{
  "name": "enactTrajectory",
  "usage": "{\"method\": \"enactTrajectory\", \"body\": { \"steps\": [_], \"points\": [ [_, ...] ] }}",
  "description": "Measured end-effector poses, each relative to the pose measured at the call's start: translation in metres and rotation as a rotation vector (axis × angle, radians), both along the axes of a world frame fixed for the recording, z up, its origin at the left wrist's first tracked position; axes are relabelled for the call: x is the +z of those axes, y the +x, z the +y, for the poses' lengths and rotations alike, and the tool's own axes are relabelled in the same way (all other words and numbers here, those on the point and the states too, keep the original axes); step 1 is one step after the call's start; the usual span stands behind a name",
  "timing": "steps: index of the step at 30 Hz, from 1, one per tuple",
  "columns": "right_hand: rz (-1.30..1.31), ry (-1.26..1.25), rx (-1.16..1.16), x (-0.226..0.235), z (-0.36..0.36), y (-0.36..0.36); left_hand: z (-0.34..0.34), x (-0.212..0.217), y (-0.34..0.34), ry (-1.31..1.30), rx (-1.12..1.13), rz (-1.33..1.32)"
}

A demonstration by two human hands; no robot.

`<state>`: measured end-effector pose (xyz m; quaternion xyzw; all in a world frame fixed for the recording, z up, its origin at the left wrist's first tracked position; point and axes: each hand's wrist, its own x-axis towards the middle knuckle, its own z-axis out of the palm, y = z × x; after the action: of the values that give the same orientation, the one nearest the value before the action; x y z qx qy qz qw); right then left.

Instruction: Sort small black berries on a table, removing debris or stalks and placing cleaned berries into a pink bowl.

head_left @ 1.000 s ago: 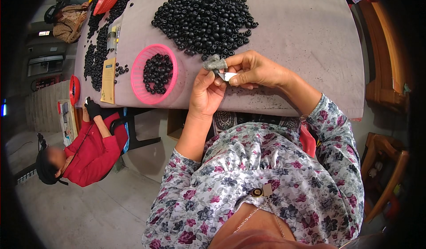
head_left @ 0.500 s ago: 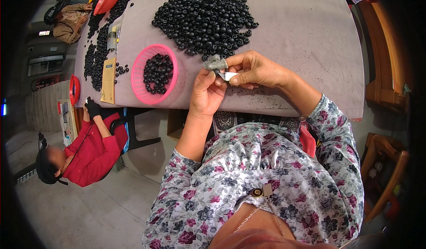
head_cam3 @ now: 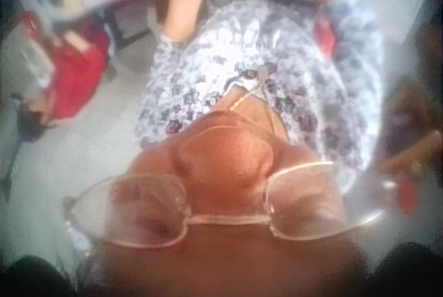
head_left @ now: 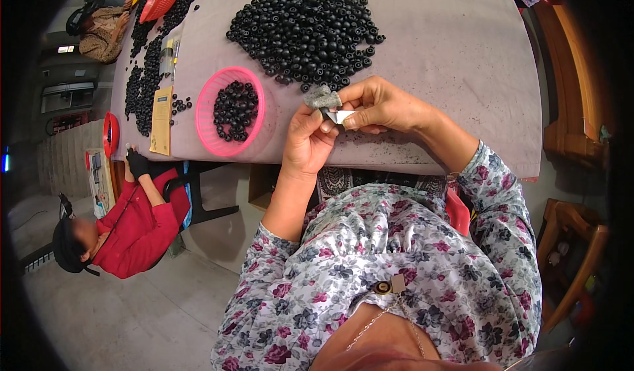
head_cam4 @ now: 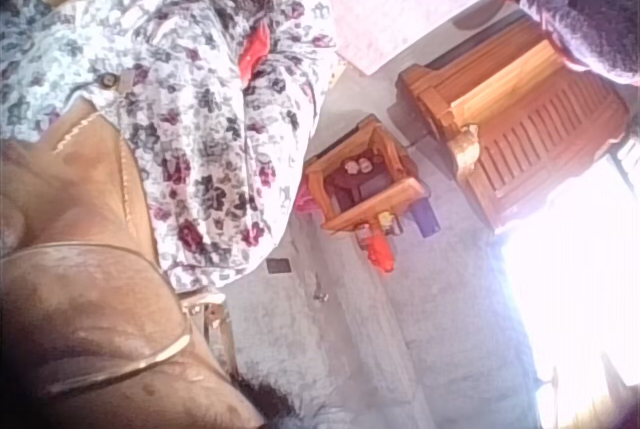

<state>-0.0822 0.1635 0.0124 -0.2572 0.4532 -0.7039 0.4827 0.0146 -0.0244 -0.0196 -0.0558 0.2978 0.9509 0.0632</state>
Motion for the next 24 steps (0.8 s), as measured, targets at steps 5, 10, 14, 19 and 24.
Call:
{"method": "enactTrajectory", "body": {
  "steps": [5,10,14,19,24],
  "points": [
    [-0.060,-0.016,-0.028,-0.007,0.001,-0.001,0.003,0.004,-0.001,-0.047,-0.014,0.014],
    [-0.065,-0.016,-0.031,-0.004,0.001,-0.003,0.003,0.000,-0.001,-0.024,-0.008,0.007],
    [-0.089,-0.035,-0.024,-0.004,0.002,-0.004,0.004,0.001,-0.002,-0.012,-0.017,0.011],
    [-0.069,-0.032,-0.011,-0.005,0.002,-0.005,0.003,-0.001,-0.001,-0.009,-0.021,0.018],
    [-0.061,-0.059,-0.061,-0.005,0.003,-0.007,-0.005,0.023,0.007,-0.115,0.018,0.042]
  ]
}}
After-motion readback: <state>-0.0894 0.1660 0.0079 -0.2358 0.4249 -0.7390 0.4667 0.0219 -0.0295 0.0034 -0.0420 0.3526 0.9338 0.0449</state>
